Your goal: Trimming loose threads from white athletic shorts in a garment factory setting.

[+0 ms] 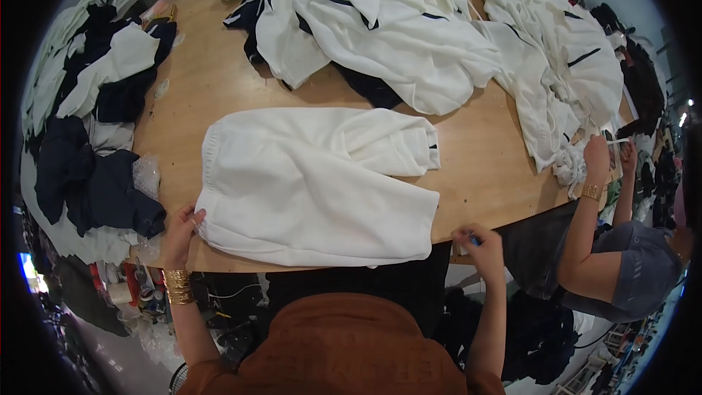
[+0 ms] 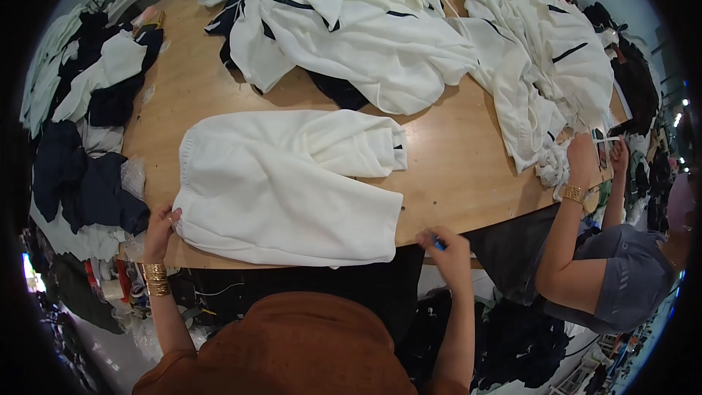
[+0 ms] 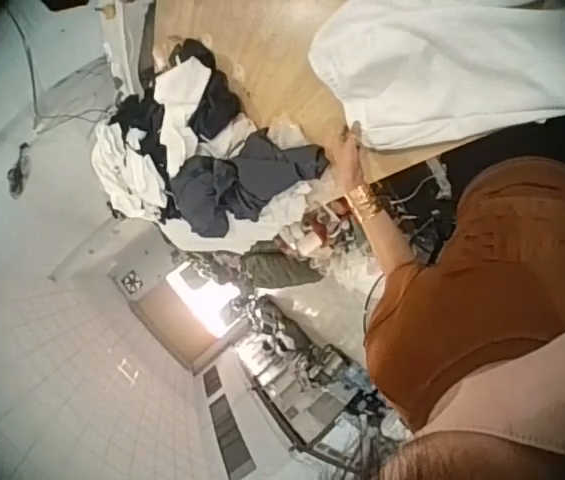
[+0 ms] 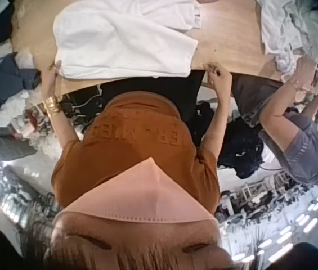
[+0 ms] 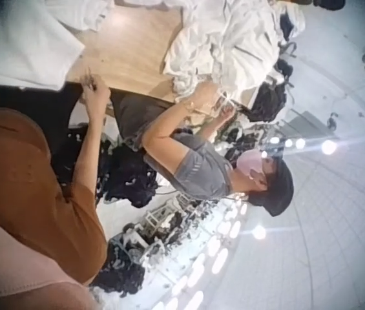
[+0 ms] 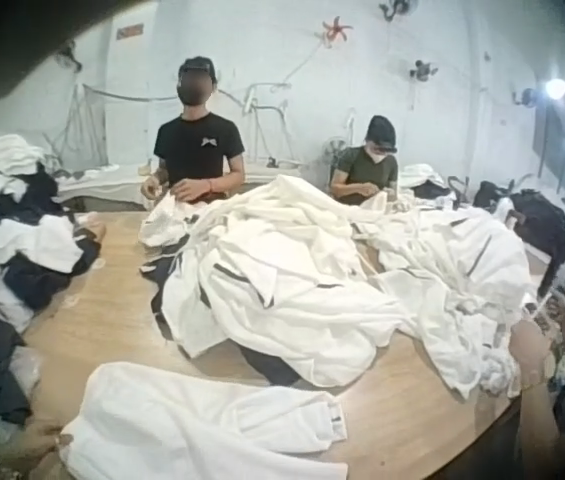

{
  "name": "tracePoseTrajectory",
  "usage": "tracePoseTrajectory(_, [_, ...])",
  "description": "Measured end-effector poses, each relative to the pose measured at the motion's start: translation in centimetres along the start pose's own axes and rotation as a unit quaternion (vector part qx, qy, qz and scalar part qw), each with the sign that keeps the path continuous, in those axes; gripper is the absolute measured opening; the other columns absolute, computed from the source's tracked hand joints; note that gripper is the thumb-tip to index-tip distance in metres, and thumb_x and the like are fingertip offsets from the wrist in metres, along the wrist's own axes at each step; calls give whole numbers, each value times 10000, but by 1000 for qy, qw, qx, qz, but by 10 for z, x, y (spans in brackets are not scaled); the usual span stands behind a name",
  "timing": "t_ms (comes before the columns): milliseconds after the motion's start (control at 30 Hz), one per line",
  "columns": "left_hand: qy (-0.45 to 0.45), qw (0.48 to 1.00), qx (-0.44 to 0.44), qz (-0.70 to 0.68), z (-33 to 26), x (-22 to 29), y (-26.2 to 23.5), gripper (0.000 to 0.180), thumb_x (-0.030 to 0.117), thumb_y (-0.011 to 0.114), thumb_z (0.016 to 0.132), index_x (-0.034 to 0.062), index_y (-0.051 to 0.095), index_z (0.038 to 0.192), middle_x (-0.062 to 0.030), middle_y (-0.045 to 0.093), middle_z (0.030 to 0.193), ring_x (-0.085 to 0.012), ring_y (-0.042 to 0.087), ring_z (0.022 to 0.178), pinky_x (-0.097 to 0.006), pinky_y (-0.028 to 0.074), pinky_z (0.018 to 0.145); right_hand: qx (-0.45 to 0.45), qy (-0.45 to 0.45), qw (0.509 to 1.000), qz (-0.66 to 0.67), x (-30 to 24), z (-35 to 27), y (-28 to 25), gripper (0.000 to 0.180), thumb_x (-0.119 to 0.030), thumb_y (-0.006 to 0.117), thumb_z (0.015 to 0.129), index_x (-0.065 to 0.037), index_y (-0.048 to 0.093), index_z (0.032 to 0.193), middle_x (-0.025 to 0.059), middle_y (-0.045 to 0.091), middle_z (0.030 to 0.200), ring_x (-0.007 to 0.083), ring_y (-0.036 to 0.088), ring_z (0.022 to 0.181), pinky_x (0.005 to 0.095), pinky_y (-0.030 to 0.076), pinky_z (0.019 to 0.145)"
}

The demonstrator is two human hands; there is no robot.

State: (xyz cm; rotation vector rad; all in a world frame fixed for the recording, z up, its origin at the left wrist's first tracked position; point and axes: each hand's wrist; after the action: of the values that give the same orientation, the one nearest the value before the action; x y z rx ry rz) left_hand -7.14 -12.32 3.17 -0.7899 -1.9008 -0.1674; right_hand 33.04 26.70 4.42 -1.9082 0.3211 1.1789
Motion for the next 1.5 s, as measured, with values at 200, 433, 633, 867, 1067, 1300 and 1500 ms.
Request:
tracePoseTrajectory(200, [-25, 997, 62, 41, 8, 15, 4, 244, 249, 570, 895, 30, 611, 994, 24, 614, 888, -62, 548, 783, -210, 423, 728, 87, 4, 996, 13, -25, 35, 25, 288, -251, 687, 781, 27, 630, 832, 71, 588, 659, 125, 497, 598, 289, 414, 576])
tracePoseTrajectory(433, [222, 957, 74, -170, 19, 59, 21, 291, 211, 573, 895, 4, 588, 1100, -49, 621, 1068, -114, 573, 953, -257, 427, 859, 80, 44, 983, 160, -63, 74, 29, 191, -226, 660, 815, -66, 594, 734, -47, 463, 621, 57, 334, 531, 233, 276, 475])
tracePoseTrajectory(633, [285, 930, 72, -219, -4, 96, 28, 284, 173, 570, 895, 13, 574, 1129, -47, 620, 1067, -109, 574, 942, -259, 434, 851, 291, -208, 897, 259, -107, 71, -27, 132, -168, 611, 871, -42, 613, 832, -74, 427, 617, 21, 320, 544, 214, 255, 469])
tracePoseTrajectory(867, [78, 992, 12, -102, 0, 21, 68, 283, 164, 600, 874, -19, 587, 1089, -36, 644, 973, -73, 581, 843, -229, 460, 752, 156, -40, 986, -30, 18, 75, 19, 296, -178, 632, 833, 32, 478, 692, -3, 380, 599, 81, 319, 602, 246, 291, 519])
tracePoseTrajectory(1067, [33, 992, -16, -121, -12, 17, 70, 261, 163, 596, 879, -28, 601, 1057, -38, 652, 923, -64, 580, 804, -214, 462, 710, 123, -9, 992, -12, 21, 66, 20, 312, -155, 628, 830, 31, 429, 678, -13, 349, 601, 87, 296, 599, 250, 278, 512])
tracePoseTrajectory(1300, [31, 992, 16, -120, -11, 15, 61, 309, 247, 534, 924, -26, 608, 1049, -5, 639, 893, -47, 558, 781, -218, 455, 697, 94, -19, 992, -86, 21, 67, 17, 284, -149, 613, 844, 25, 457, 682, -14, 367, 607, 77, 314, 594, 237, 286, 514])
tracePoseTrajectory(1500, [71, 994, 47, -67, -20, 25, 59, 379, 315, 513, 927, -23, 593, 1078, -30, 627, 842, -61, 558, 734, -206, 449, 680, 146, -10, 988, -43, 33, 68, 1, 169, -150, 584, 873, 19, 569, 876, 0, 504, 664, 78, 424, 599, 225, 372, 558])
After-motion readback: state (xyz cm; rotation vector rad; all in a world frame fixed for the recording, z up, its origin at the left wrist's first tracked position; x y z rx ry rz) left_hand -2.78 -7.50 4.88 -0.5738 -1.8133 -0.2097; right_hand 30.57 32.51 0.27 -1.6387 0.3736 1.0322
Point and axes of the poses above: each hand's wrist, its own z-axis towards the middle knuckle, its own y-axis out of the palm, x = y × z
